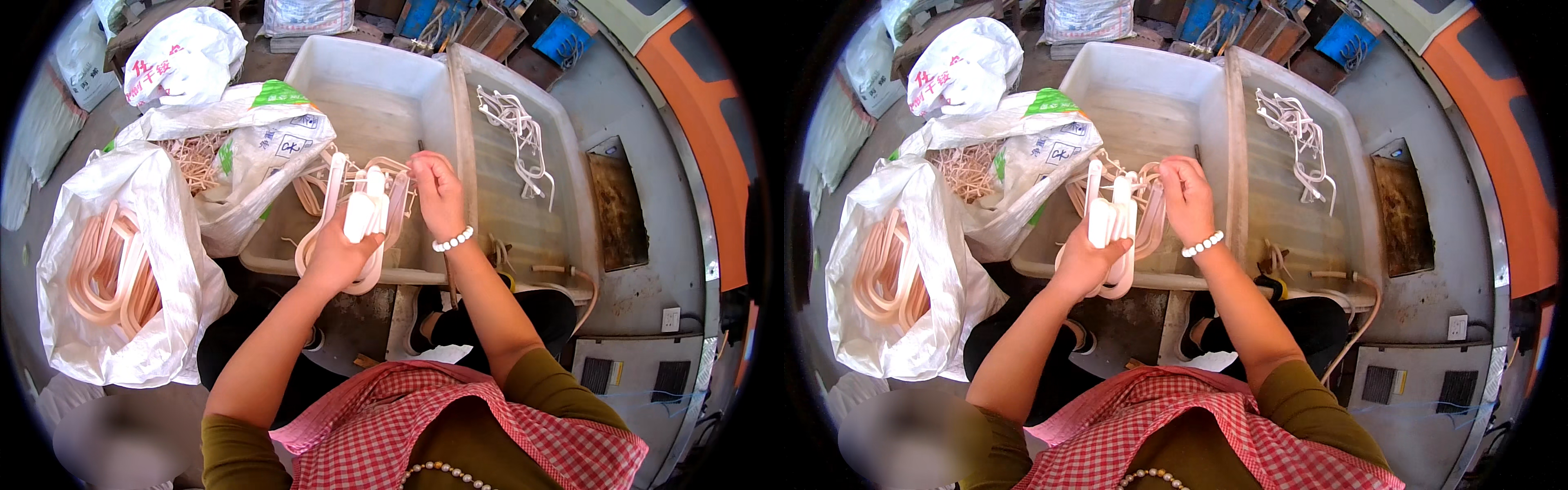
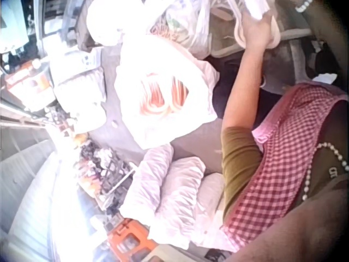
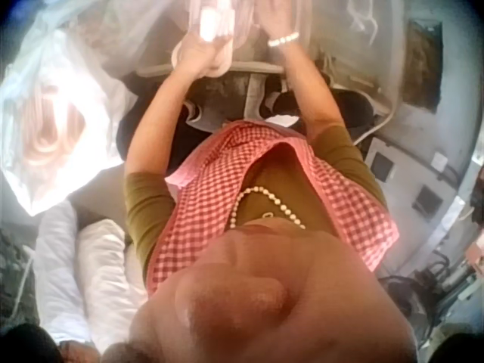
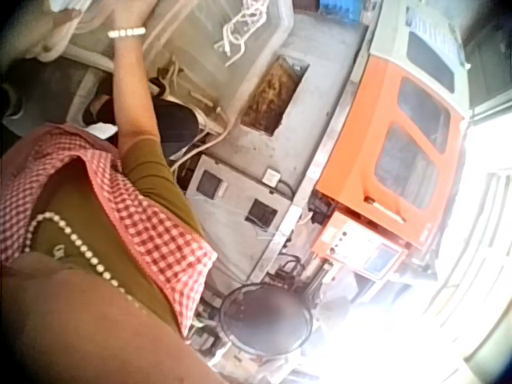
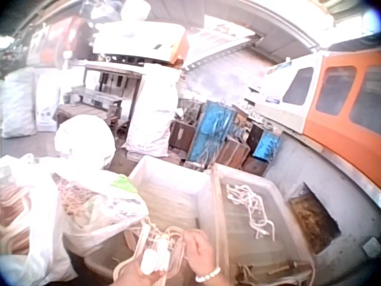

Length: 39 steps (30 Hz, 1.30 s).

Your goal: The person assembles plastic hangers by inserting white plastic clips into the hooks of pink hangers. They pick hangers from a bin, attach the clips, and place the finished hangers into a white sack. The person also uses a yellow tool to smooth or trim the hanger edges.

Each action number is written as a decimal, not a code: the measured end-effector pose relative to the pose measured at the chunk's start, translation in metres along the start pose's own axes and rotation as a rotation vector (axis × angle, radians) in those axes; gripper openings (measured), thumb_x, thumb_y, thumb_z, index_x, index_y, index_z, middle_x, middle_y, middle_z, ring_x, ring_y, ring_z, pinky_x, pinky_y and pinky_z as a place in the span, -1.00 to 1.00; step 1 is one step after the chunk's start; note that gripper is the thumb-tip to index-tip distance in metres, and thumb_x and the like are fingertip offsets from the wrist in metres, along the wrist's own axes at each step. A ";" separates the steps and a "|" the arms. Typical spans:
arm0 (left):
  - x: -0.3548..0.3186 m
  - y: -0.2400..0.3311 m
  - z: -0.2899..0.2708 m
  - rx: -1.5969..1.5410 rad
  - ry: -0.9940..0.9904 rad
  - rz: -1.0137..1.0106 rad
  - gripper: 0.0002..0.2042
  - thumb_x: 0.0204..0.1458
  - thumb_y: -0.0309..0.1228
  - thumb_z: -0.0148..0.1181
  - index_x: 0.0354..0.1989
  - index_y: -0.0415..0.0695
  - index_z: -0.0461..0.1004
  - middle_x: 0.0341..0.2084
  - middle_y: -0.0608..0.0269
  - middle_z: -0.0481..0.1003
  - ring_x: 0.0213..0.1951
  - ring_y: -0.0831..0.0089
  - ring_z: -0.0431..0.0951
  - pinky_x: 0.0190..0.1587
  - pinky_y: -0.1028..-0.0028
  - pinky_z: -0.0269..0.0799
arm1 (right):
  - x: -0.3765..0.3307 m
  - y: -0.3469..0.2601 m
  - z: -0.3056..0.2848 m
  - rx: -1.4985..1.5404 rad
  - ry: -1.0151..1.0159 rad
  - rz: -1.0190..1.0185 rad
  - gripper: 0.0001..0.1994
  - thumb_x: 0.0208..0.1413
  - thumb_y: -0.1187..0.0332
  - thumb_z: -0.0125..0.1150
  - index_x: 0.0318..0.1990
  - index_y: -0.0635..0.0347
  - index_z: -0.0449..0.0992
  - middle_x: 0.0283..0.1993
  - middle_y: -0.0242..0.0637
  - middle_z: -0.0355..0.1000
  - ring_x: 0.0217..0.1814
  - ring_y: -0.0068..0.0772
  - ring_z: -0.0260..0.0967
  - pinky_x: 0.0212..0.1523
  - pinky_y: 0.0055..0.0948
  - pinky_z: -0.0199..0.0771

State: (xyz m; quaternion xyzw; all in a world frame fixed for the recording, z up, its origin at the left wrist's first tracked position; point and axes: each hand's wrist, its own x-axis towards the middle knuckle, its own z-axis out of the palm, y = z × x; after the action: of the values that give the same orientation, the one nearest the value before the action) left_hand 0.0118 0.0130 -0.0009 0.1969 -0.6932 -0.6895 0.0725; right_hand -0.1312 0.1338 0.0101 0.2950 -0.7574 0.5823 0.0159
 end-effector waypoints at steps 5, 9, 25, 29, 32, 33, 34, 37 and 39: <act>-0.002 0.005 -0.008 -0.160 -0.051 -0.088 -0.54 -0.06 -0.49 0.27 0.06 -0.21 0.32 -0.17 0.20 0.49 -0.13 0.45 0.47 -0.04 0.45 0.35 | -0.005 -0.008 -0.005 -0.496 -0.252 -0.465 -0.72 -0.01 0.50 0.21 -0.10 0.23 0.42 0.04 -0.10 0.36 0.08 -0.15 0.33 0.04 -0.30 0.36; -0.002 0.002 -0.007 -0.221 -0.137 -0.043 -0.53 -0.06 -0.47 0.28 0.07 -0.21 0.32 -0.16 0.21 0.49 -0.12 0.46 0.47 -0.03 0.46 0.35 | 0.003 0.010 -0.003 -0.378 -0.228 -0.408 -0.77 -0.03 0.48 0.21 -0.16 0.21 0.47 -0.06 -0.17 0.43 0.00 -0.10 0.37 0.02 -0.31 0.36; 0.013 -0.003 -0.013 0.336 0.231 0.170 -0.62 -0.05 -0.45 0.23 -0.01 -0.13 0.35 -0.27 0.01 0.53 -0.19 0.15 0.54 -0.11 0.30 0.39 | -0.052 -0.119 -0.041 0.439 -0.954 0.283 -0.76 0.28 0.28 -0.08 -0.09 0.27 0.41 -0.36 -0.26 0.46 -0.54 -0.69 0.28 -0.50 -0.70 0.28; 0.012 -0.019 -0.011 -0.232 0.101 -0.029 -0.65 -0.01 -0.52 0.22 -0.02 -0.28 0.36 -0.22 0.17 0.50 -0.19 0.43 0.49 -0.10 0.45 0.38 | 0.020 -0.177 -0.007 0.748 0.026 -0.579 -0.68 0.28 0.18 -0.09 -0.01 0.22 0.37 -0.12 -0.02 0.40 -0.10 -0.23 0.40 -0.10 -0.19 0.43; 0.013 -0.007 -0.010 -0.412 0.036 -0.111 -0.67 0.01 -0.51 0.21 -0.03 -0.28 0.37 -0.21 0.19 0.49 -0.20 0.45 0.48 -0.10 0.43 0.38 | 0.069 -0.179 0.046 0.476 -0.118 -0.608 -0.66 0.23 0.26 0.00 0.07 0.26 0.32 0.02 -0.04 0.34 0.03 -0.18 0.35 0.07 -0.26 0.33; 0.013 -0.009 -0.013 -0.452 0.045 -0.126 -0.67 0.01 -0.51 0.21 -0.04 -0.28 0.37 -0.21 0.19 0.49 -0.20 0.45 0.48 -0.11 0.42 0.38 | 0.075 -0.169 0.062 0.321 -0.184 -0.557 -0.59 0.20 0.24 0.05 0.11 0.28 0.28 0.08 -0.03 0.30 0.09 -0.17 0.31 0.11 -0.29 0.30; 0.013 -0.010 -0.016 -0.490 0.050 -0.139 -0.68 0.01 -0.51 0.21 -0.04 -0.28 0.37 -0.21 0.18 0.48 -0.20 0.45 0.48 -0.11 0.42 0.38 | 0.081 -0.161 0.077 0.159 -0.254 -0.521 -0.52 0.16 0.23 0.10 0.16 0.30 0.24 0.14 -0.03 0.27 0.16 -0.16 0.27 0.15 -0.32 0.27; 0.017 0.000 -0.018 -0.577 0.067 -0.135 -0.71 0.03 -0.50 0.19 -0.07 -0.29 0.38 -0.25 0.17 0.49 -0.25 0.43 0.50 -0.17 0.42 0.41 | 0.080 -0.089 0.089 -0.013 -0.211 -0.432 -0.29 0.05 0.10 0.25 0.24 0.35 0.14 0.26 -0.01 0.16 0.30 -0.18 0.13 0.20 -0.37 0.20; 0.016 0.007 -0.020 -0.644 0.067 -0.192 -0.74 0.03 -0.50 0.19 -0.10 -0.28 0.42 -0.30 0.22 0.50 -0.29 0.46 0.50 -0.22 0.45 0.40 | 0.048 -0.039 0.071 0.150 -0.282 -0.033 -0.24 0.05 0.07 0.25 0.27 0.35 0.08 0.29 0.00 0.12 0.34 -0.21 0.06 0.25 -0.34 0.14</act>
State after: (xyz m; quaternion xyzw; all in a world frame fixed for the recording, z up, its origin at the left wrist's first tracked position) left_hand 0.0033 -0.0121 0.0037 0.2508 -0.4154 -0.8699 0.0886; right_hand -0.1304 0.0441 0.0392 0.3867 -0.7016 0.5896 -0.1030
